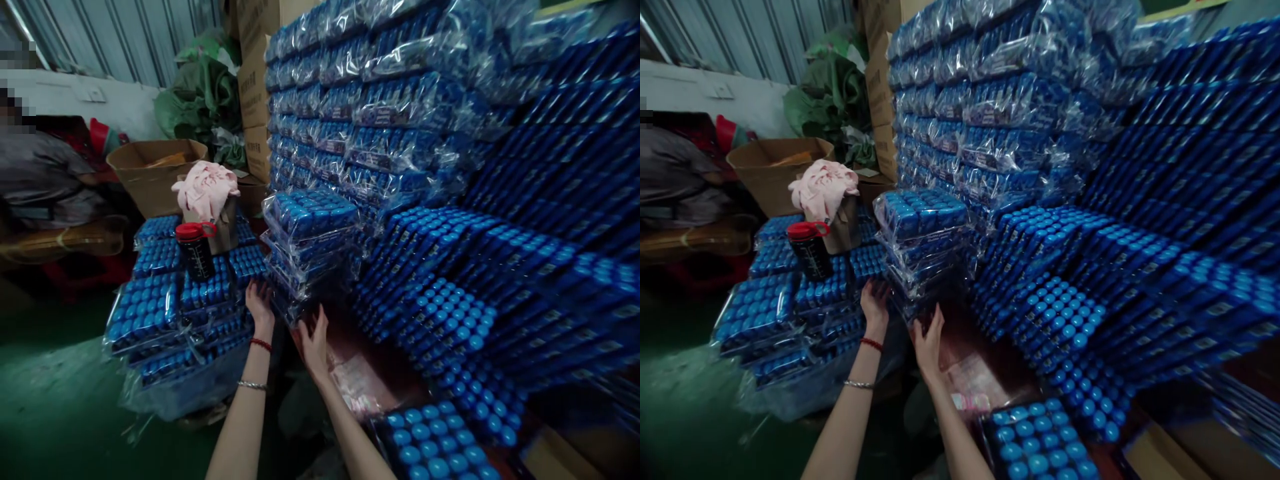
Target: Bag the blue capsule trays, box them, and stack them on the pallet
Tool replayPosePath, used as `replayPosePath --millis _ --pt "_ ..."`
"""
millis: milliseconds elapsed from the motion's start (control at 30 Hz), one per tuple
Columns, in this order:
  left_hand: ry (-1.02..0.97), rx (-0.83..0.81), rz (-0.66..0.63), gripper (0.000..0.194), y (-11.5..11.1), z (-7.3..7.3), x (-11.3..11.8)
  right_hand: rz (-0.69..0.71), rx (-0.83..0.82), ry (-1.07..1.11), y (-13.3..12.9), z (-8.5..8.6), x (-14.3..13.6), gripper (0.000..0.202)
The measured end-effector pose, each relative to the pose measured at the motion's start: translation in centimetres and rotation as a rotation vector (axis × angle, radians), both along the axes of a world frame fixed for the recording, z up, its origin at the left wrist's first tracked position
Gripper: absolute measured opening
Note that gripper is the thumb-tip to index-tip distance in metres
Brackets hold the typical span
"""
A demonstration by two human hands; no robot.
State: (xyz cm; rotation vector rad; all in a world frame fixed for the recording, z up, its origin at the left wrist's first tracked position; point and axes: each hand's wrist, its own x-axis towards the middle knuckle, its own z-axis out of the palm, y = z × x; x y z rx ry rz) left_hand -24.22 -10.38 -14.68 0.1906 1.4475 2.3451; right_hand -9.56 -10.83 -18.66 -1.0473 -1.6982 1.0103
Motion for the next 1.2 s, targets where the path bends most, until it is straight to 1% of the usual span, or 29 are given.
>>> replayPosePath --millis 67,133,200,267,333,400,467,500,567,633,667,767,833,900,967,1033,1067,1100,1133,1167,1200 --pt "0.066 -0.086 0.048 0.039 -1.2 -0.7 -0.9 0.076 0.028 -0.092 -0.9 -1.7 -0.4 0.082" --pt "0.177 -0.174 0.075 0.036 -2.0 -0.7 -1.8 0.079 0.052 -0.161 -1.1 -2.4 -1.2 0.091" --pt "0.32 -0.258 0.058 0.031 -2.3 0.0 -2.9 0.043 0.051 -0.212 -0.5 -2.5 -2.2 0.098" --pt "0.452 -0.311 -0.007 0.029 -1.9 1.3 -4.2 -0.001 0.055 -0.249 0.3 -2.5 -3.2 0.104" --pt "0.635 -0.376 -0.144 0.036 -1.0 2.8 -5.9 -0.054 0.058 -0.276 0.9 -2.5 -4.0 0.106" --pt "0.948 -0.564 -0.376 0.043 0.2 4.1 -7.7 -0.124 0.047 -0.287 1.2 -2.5 -4.9 0.106" --pt "1.236 -0.792 -0.622 0.041 1.4 5.0 -9.4 -0.2 0.026 -0.273 1.0 -2.7 -6.0 0.105" --pt "1.327 -0.884 -0.724 0.039 2.0 5.2 -10.0 -0.23 0.015 -0.263 0.9 -2.8 -6.6 0.104" --pt "1.414 -0.984 -0.858 0.04 3.1 5.3 -10.9 -0.272 -0.012 -0.253 0.6 -3.0 -7.8 0.101" --pt "1.504 -1.055 -0.937 0.051 3.8 4.9 -11.3 -0.283 -0.041 -0.26 0.4 -3.3 -8.7 0.101" --pt "1.545 -1.08 -0.954 0.056 4.1 4.7 -11.4 -0.278 -0.052 -0.263 0.3 -3.4 -8.9 0.1" --pt "1.601 -1.056 -0.917 0.066 4.7 4.1 -11.5 -0.222 -0.049 -0.285 0.4 -3.6 -8.8 0.093" --pt "1.613 -0.992 -0.88 0.063 4.9 4.0 -11.7 -0.172 -0.041 -0.324 0.4 -3.6 -8.5 0.09" --pt "1.597 -0.931 -0.821 0.058 4.8 4.0 -11.9 -0.137 -0.049 -0.357 0.4 -3.6 -8.2 0.092" --pt "1.566 -0.881 -0.723 0.057 4.1 4.0 -11.5 -0.125 -0.064 -0.346 0.5 -3.6 -8.1 0.094" --pt "1.501 -0.811 -0.532 0.059 2.5 3.4 -10.0 -0.117 -0.069 -0.292 0.6 -3.8 -7.9 0.094" --pt "1.441 -0.758 -0.416 0.06 1.5 2.8 -8.7 -0.107 -0.068 -0.257 0.6 -4.0 -7.7 0.093" --pt "1.339 -0.697 -0.28 0.061 0.4 1.9 -7.3 -0.087 -0.066 -0.22 0.6 -4.2 -7.4 0.092" --pt "1.209 -0.635 -0.172 0.061 -0.7 0.8 -5.6 -0.057 -0.064 -0.182 0.6 -4.5 -6.9 0.091" --pt "1.055 -0.572 -0.123 0.061 -1.6 -0.5 -3.8 -0.02 -0.063 -0.142 0.6 -4.7 -6.4 0.09" --pt "0.873 -0.52 -0.101 0.059 -2.4 -1.7 -2.0 0.017 -0.066 -0.098 0.5 -5.0 -5.8 0.089"
